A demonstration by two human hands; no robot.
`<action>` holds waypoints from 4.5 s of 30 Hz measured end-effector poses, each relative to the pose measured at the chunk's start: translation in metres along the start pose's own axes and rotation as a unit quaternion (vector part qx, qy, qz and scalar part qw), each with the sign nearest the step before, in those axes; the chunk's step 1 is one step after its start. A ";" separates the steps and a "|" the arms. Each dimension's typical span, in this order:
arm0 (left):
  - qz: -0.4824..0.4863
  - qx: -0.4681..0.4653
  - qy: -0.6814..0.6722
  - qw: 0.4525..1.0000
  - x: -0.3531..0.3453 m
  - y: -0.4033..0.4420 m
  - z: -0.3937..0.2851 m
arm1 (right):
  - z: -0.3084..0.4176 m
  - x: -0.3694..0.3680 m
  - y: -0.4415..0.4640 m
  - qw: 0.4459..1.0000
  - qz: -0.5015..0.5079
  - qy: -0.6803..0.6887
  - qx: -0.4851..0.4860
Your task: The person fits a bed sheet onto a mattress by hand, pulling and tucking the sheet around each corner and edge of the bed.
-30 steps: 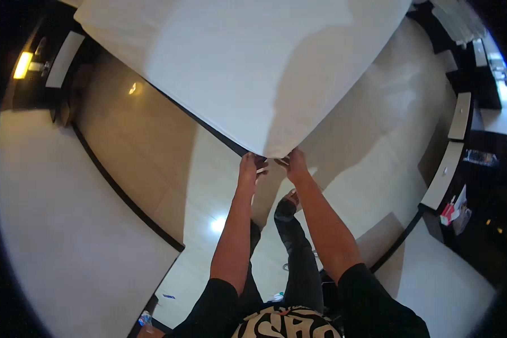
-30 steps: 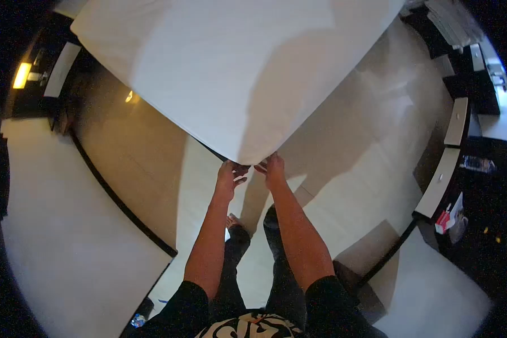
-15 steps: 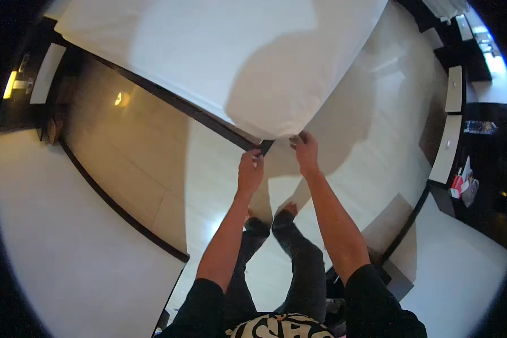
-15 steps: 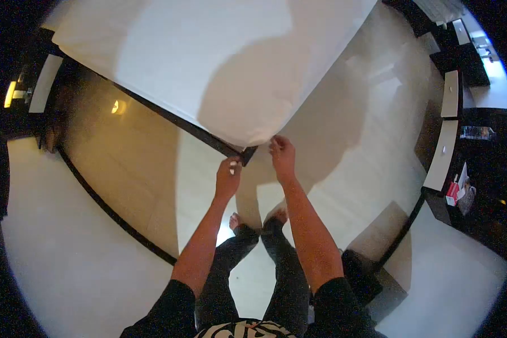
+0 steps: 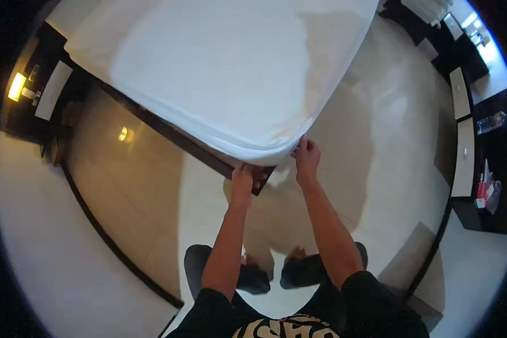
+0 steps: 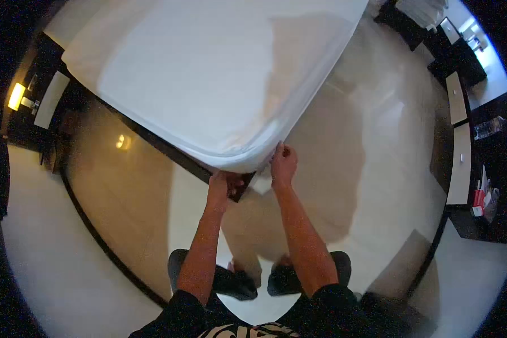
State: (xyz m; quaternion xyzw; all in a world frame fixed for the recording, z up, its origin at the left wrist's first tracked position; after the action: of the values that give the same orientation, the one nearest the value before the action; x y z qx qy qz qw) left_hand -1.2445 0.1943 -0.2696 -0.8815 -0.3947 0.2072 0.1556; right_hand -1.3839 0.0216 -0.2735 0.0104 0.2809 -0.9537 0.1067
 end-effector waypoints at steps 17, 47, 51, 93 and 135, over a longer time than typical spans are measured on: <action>-0.027 -0.162 0.132 0.978 0.011 0.038 0.001 | -0.014 -0.019 0.025 0.989 0.057 0.113 -0.072; -0.122 -0.258 0.246 0.926 0.019 0.062 0.017 | -0.024 0.002 0.046 0.956 -0.196 -0.197 0.095; -0.197 -0.508 0.303 0.782 -0.021 -0.061 -0.075 | -0.019 0.003 0.049 0.946 -0.224 -0.197 0.127; 0.041 -0.194 0.028 0.980 0.030 0.034 0.000 | -0.043 0.006 0.074 1.000 0.009 0.018 -0.004; -0.058 -0.403 0.656 0.635 -0.019 0.047 -0.032 | 0.042 -0.015 0.027 0.886 0.008 -0.313 0.341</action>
State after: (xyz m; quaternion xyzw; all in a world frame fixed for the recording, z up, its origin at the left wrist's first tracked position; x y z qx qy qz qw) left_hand -1.2106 0.1460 -0.2585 -0.7358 -0.2835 -0.6148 0.0146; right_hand -1.3616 -0.0202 -0.2511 -0.2511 -0.1098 -0.9435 0.1865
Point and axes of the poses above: each hand's wrist, its own y-axis towards the middle knuckle, its own x-axis out of the back of the hand, z = x × y, the point moved 10 cm from there along y, towards the middle knuckle, and after that the axes turned 10 degrees about -x, right-handed, at the moved point
